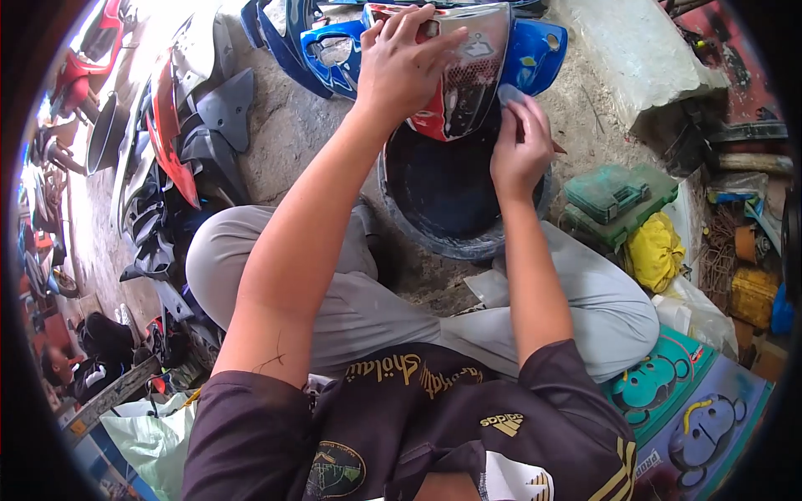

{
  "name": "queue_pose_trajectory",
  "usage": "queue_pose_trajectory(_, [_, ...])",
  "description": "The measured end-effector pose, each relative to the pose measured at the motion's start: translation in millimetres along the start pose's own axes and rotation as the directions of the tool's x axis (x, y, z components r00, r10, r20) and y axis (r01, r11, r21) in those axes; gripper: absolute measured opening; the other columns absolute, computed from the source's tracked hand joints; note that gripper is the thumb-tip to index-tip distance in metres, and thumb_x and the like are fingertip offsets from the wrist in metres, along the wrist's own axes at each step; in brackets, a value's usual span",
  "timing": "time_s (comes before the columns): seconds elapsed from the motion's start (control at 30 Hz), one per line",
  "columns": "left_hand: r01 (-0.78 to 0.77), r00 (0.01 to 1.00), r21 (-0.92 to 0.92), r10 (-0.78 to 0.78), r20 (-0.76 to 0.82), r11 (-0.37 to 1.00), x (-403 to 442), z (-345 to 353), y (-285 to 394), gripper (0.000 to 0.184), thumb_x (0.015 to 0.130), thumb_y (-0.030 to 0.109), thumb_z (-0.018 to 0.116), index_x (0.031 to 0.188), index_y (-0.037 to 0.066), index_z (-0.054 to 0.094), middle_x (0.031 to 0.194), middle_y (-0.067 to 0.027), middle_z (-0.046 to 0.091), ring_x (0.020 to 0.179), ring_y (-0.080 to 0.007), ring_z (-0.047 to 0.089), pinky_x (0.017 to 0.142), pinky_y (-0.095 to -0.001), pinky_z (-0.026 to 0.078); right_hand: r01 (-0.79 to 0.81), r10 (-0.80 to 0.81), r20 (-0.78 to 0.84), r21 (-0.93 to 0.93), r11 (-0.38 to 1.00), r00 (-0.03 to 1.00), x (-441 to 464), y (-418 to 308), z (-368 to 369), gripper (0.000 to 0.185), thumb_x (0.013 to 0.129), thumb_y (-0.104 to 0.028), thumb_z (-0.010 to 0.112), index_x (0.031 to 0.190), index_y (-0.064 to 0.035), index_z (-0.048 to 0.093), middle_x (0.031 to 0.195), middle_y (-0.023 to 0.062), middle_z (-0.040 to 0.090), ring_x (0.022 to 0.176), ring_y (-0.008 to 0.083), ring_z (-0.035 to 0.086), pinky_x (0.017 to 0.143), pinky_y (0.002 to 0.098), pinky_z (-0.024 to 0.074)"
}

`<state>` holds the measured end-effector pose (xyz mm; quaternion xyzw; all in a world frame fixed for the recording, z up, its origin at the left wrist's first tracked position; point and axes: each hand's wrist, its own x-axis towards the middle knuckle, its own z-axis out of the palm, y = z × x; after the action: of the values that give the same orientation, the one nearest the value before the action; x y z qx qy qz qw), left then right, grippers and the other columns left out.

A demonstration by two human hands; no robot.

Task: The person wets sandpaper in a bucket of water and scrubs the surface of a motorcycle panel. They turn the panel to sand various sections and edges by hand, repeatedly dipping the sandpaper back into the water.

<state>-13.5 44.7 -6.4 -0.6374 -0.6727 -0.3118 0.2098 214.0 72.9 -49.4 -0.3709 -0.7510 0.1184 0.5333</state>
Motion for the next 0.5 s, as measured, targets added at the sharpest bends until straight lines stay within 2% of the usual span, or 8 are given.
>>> queue_pose_trajectory(0.03, [-0.002, 1.000, -0.017, 0.002, -0.011, 1.000, 1, -9, 6, 0.042, 0.102, 0.037, 0.074, 0.144, 0.040, 0.075, 0.158, -0.0064, 0.061, 0.147, -0.0303, 0.055, 0.116, -0.0518, 0.041, 0.090, -0.090, 0.009, -0.006, 0.996, 0.996, 15, -2, -1, 0.013, 0.098, 0.001, 0.075, 0.110, 0.0007, 0.078, 0.115, 0.0181, 0.078, 0.105, 0.0375, 0.076, 0.095, 0.0468, 0.0598])
queue_pose_trajectory(0.1, [-0.019, 1.000, -0.040, 0.018, -0.023, 0.999, -2, -8, 3, 0.042, 0.101, 0.038, 0.076, 0.143, 0.040, 0.076, 0.158, -0.0056, 0.061, 0.146, -0.0297, 0.055, 0.116, -0.0512, 0.041, 0.220, -0.220, 0.044, -0.013, 0.975, 0.975, 38, 0, 2, 0.013, 0.098, -0.001, 0.077, 0.110, -0.0012, 0.080, 0.115, 0.0157, 0.081, 0.105, 0.0348, 0.077, 0.095, 0.0439, 0.0606])
queue_pose_trajectory(0.23, [-0.001, 1.000, -0.111, 0.001, 0.004, 0.994, -7, -19, -1, 0.045, 0.096, 0.034, 0.082, 0.140, 0.038, 0.077, 0.156, -0.0045, 0.063, 0.143, -0.0288, 0.059, 0.115, -0.0493, 0.044, 0.332, -0.333, 0.106, 0.027, 0.943, 0.937, 85, 1, 15, 0.013, 0.096, -0.001, 0.077, 0.108, -0.0033, 0.081, 0.111, 0.0124, 0.082, 0.103, 0.0328, 0.076, 0.093, 0.0418, 0.0602])
queue_pose_trajectory(0.33, [0.003, 1.000, -0.189, -0.002, 0.005, 0.982, -9, -23, -11, 0.046, 0.092, 0.031, 0.085, 0.138, 0.035, 0.079, 0.152, -0.0051, 0.066, 0.140, -0.0301, 0.061, 0.114, -0.0490, 0.048, 0.387, -0.390, 0.139, 0.051, 0.921, 0.910, 92, -8, 21, 0.015, 0.093, 0.001, 0.076, 0.106, -0.0034, 0.080, 0.112, 0.0118, 0.080, 0.106, 0.0349, 0.073, 0.098, 0.0447, 0.0579])
queue_pose_trajectory(0.47, [-0.013, 1.000, -0.271, 0.005, -0.030, 0.962, -11, -24, -15, 0.046, 0.087, 0.028, 0.088, 0.133, 0.031, 0.082, 0.148, -0.0057, 0.069, 0.137, -0.0316, 0.063, 0.114, -0.0488, 0.051, 0.508, -0.497, 0.295, 0.045, 0.860, 0.816, 40, -12, 14, 0.027, 0.089, 0.002, 0.076, 0.116, 0.0010, 0.077, 0.120, 0.0151, 0.072, 0.108, 0.0375, 0.068, 0.095, 0.0464, 0.0569])
queue_pose_trajectory(0.5, [-0.031, 0.998, -0.241, 0.018, -0.053, 0.970, -11, -23, -14, 0.047, 0.085, 0.029, 0.090, 0.131, 0.030, 0.083, 0.145, -0.0041, 0.070, 0.135, -0.0311, 0.064, 0.114, -0.0481, 0.052, 0.490, -0.481, 0.335, 0.064, 0.869, 0.810, 22, -11, 10, 0.026, 0.090, 0.003, 0.076, 0.116, 0.0006, 0.077, 0.119, 0.0156, 0.072, 0.108, 0.0380, 0.068, 0.095, 0.0467, 0.0570])
